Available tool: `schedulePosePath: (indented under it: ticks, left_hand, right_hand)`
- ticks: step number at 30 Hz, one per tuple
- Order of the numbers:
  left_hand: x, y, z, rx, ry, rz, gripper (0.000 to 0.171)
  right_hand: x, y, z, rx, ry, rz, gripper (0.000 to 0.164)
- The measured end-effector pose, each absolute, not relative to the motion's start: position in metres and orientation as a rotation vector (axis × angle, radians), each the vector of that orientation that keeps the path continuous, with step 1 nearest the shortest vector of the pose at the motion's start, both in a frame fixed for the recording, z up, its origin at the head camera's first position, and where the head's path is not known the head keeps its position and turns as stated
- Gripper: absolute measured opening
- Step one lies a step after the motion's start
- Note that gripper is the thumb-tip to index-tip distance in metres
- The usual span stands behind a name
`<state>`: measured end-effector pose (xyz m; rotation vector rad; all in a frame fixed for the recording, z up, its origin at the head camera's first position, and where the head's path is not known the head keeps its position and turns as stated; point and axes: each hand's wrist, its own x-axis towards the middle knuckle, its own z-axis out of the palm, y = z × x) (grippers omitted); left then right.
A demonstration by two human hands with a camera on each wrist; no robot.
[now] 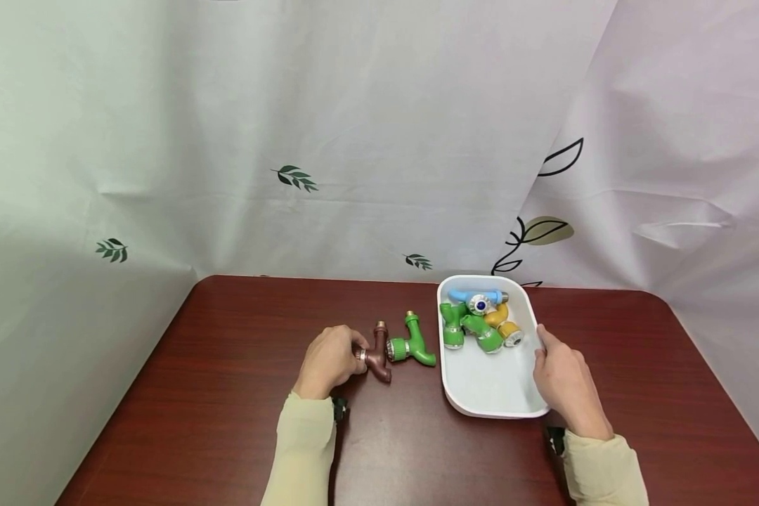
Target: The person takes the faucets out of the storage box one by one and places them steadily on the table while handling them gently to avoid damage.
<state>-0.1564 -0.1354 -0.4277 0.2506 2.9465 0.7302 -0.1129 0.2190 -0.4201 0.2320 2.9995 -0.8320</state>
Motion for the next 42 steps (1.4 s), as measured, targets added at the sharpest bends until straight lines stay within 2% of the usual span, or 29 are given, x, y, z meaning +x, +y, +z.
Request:
schedulePosePath:
  ticks: [11, 26, 42]
  left_hand:
    - [-0.1572, -0.1354, -0.4288, 0.268, 2.938, 0.748, 0.027]
    - [-0.1548, -0.1379, -0.4260, 0.333, 2.872, 0.823, 0.047]
    - [-0.1509, -0.1371, -0.4190, 0.335, 2.927, 0.860, 0.045]
  right_hand:
    - [-0.1126, 0.2191, -0.4203, 0.228, 2.999, -0.834, 0.050]
    - [-0.1136, 0.2182, -0.4185, 0.244, 2.967, -0.828, 0.051]
    - [-0.1125, 0.2193, -0.4189, 0.245, 2.963, -0.821, 0.051]
